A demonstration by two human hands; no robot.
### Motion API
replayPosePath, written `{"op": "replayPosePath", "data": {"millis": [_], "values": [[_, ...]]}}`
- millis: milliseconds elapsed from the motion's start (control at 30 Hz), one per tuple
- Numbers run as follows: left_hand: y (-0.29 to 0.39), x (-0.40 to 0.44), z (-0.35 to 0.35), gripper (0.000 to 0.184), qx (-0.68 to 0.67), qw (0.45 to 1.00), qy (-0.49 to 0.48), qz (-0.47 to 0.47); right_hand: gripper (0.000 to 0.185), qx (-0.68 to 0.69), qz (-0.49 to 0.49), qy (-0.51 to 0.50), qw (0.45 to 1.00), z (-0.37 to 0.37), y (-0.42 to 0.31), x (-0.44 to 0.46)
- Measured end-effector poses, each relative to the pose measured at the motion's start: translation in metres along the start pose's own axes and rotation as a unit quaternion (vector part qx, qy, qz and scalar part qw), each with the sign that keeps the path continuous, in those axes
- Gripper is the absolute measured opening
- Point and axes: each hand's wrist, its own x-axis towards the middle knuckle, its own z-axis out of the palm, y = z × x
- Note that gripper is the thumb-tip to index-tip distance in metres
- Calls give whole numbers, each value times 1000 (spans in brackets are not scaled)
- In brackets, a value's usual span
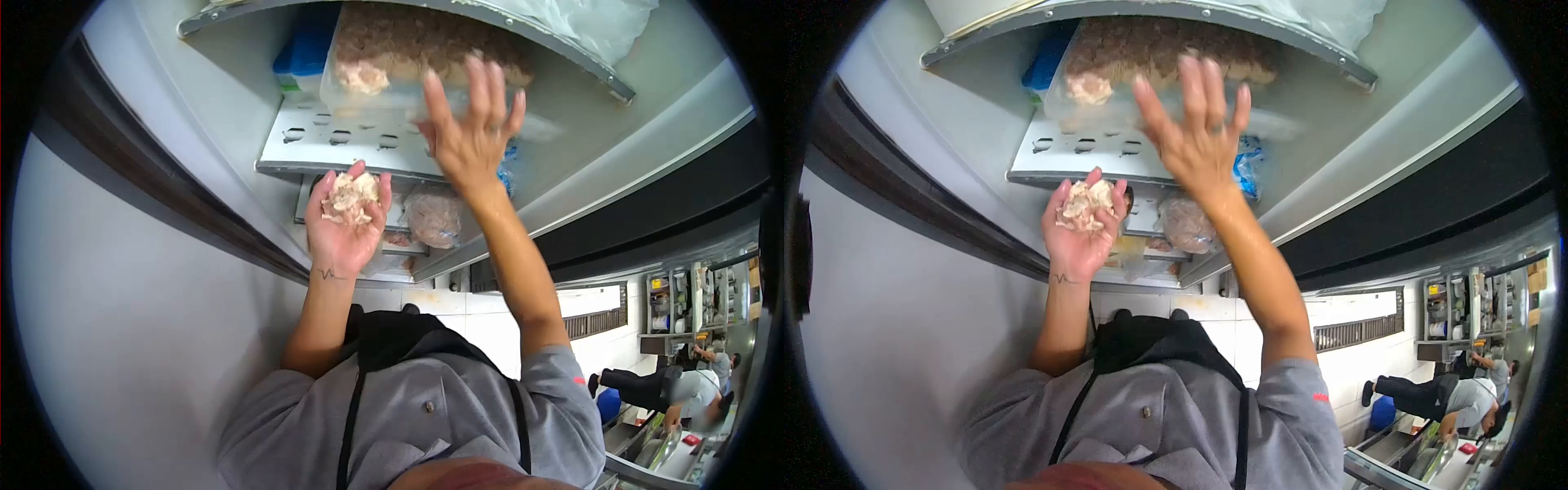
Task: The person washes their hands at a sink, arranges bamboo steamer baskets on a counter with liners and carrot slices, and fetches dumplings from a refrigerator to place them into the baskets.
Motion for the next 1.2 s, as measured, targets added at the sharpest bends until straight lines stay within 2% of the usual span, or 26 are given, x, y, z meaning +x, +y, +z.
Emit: {"op": "replayPosePath", "data": {"millis": [100,200,267,400,467,600,667,800,900,1000,1067,1100,1133,1167,1200], "values": [[3,0,8,44,26,999,-30,18,61,-13,-47,16,999,28,10,31],[4,2,12,45,38,999,-27,19,41,-52,-106,17,993,57,22,48],[4,3,14,45,41,998,-37,9,53,43,47,-23,998,78,34,38],[7,6,10,45,51,997,-48,18,45,100,59,-48,992,73,29,9],[8,7,9,45,63,997,-26,29,32,79,-72,-17,994,72,18,6],[11,9,7,45,80,996,-31,13,25,103,-123,-68,985,87,14,31],[13,10,6,44,87,996,-30,10,23,-6,-185,-95,978,99,10,43],[17,7,5,43,95,995,-34,14,23,-3,-201,-94,975,96,2,52],[21,5,-1,48,100,993,-53,21,16,4,-191,-42,981,92,-7,53],[17,6,-1,50,111,992,-42,32,16,84,-126,-45,987,77,-26,48],[17,2,-10,51,107,992,-53,27,16,181,-63,-281,940,34,-38,65],[17,4,-15,51,99,993,-66,21,13,188,-140,-94,968,19,-38,65],[16,7,-21,50,89,992,-83,23,14,233,-166,12,958,-6,-37,75],[4,5,-15,50,94,992,-82,16,14,236,-163,63,956,-22,-42,78],[-10,2,-8,54,115,985,10,125,15,207,-143,56,966,-45,-50,77]]}}
